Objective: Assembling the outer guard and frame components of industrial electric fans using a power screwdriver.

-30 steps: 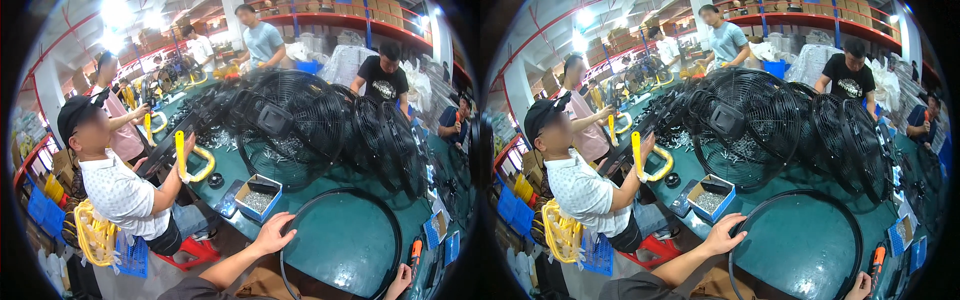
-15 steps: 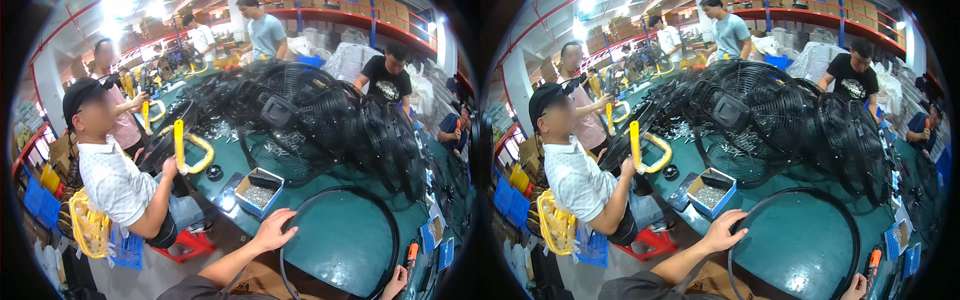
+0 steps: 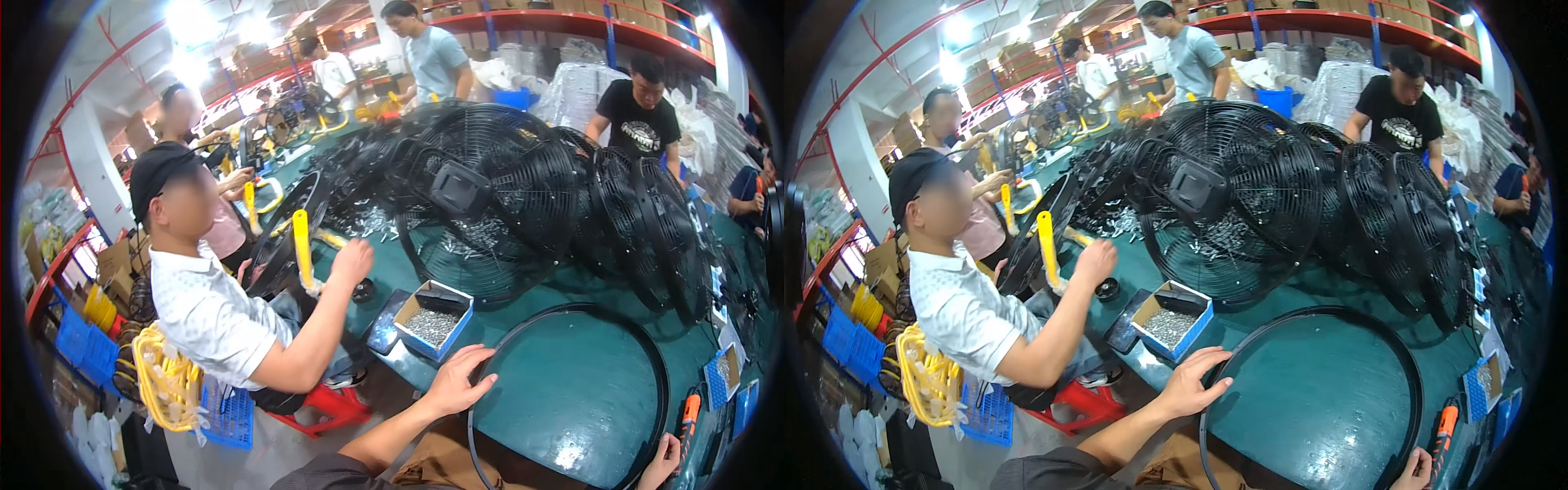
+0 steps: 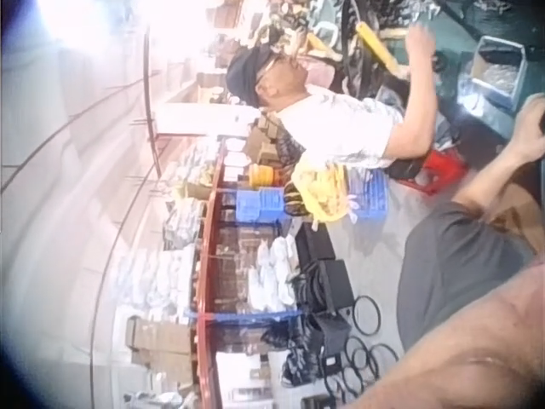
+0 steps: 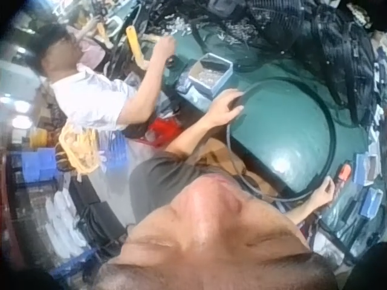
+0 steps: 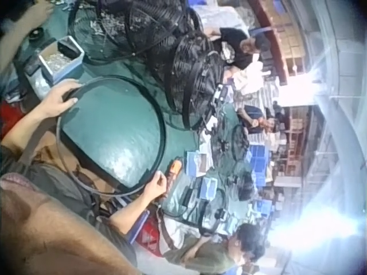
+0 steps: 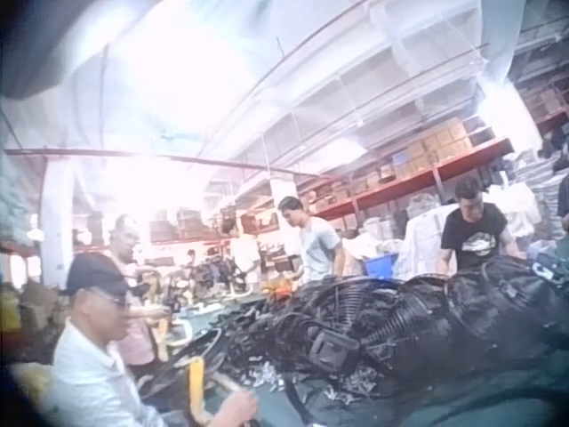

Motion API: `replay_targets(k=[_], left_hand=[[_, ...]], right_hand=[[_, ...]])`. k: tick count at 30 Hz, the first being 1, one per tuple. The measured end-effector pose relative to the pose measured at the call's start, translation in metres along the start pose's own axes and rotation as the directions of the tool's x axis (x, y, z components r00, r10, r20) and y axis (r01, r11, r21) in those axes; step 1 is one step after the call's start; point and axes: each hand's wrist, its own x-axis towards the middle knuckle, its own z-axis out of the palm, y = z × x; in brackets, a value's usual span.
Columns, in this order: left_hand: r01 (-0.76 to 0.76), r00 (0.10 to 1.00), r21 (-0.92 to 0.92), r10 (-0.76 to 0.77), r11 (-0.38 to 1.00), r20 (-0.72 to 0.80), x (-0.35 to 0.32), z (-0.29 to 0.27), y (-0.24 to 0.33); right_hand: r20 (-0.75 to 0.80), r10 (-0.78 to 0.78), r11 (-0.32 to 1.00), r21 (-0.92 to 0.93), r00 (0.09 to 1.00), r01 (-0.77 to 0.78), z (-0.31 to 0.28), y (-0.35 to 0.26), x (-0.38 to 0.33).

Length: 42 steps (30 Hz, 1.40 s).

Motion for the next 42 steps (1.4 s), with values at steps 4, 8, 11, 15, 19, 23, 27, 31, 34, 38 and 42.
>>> replay_targets(k=[4, 8, 11, 15, 19, 23, 27, 31, 34, 38, 42], left_hand=[[0.009, 1.0, -0.004, -0.009, 1.0, 0.008, -0.001, 0.0, 0.0], [0.001, 1.0, 0.003, -0.001, 1.0, 0.01, 0.001, 0.0, 0.0], [-0.033, 0.999, 0.01, 0.033, 0.999, 0.006, 0.002, 0.001, 0.001], [-0.016, 1.0, 0.005, 0.016, 1.0, 0.012, 0.003, 0.002, 0.002], [-0.022, 1.0, 0.005, 0.022, 1.0, -0.008, 0.002, 0.003, 0.001], [-0.025, 1.0, 0.001, 0.025, 1.0, -0.001, 0.002, 0.003, -0.002], [-0.033, 0.999, -0.005, 0.033, 0.999, -0.019, 0.002, 0.002, -0.002], [-0.029, 1.0, 0.013, 0.029, 1.0, -0.012, 0.002, 0.001, 0.0], [-0.019, 1.0, 0.001, 0.019, 1.0, 0.005, 0.001, 0.0, 0.0], [-0.015, 1.0, 0.001, 0.015, 1.0, 0.001, 0.0, 0.0, -0.001], [-0.015, 1.0, -0.009, 0.015, 1.0, 0.016, 0.0, 0.0, -0.001]], right_hand=[[-0.014, -0.016, 0.998, -0.061, 1.0, 0.015, 0.001, -0.009, -0.002], [-0.016, -0.011, 1.0, 0.025, 1.0, 0.011, 0.0, -0.005, -0.001], [0.005, -0.031, 0.999, 0.028, 1.0, 0.03, 0.0, -0.001, -0.001], [-0.01, -0.015, 0.995, 0.094, 1.0, 0.016, -0.001, -0.003, -0.001], [-0.008, -0.024, 1.0, 0.011, 1.0, 0.025, 0.0, -0.007, -0.001], [-0.006, -0.032, 0.999, -0.005, 0.999, 0.032, 0.0, -0.008, -0.002], [0.002, -0.019, 1.0, 0.008, 1.0, 0.019, 0.001, -0.009, -0.002], [-0.016, -0.038, 0.999, 0.02, 0.999, 0.038, 0.001, -0.006, -0.001], [-0.006, -0.023, 1.0, 0.011, 1.0, 0.023, 0.001, -0.003, 0.0], [-0.029, -0.027, 1.0, 0.0, 0.999, 0.027, 0.002, 0.001, 0.001], [-0.009, -0.027, 1.0, -0.001, 1.0, 0.027, 0.002, -0.001, 0.001]])
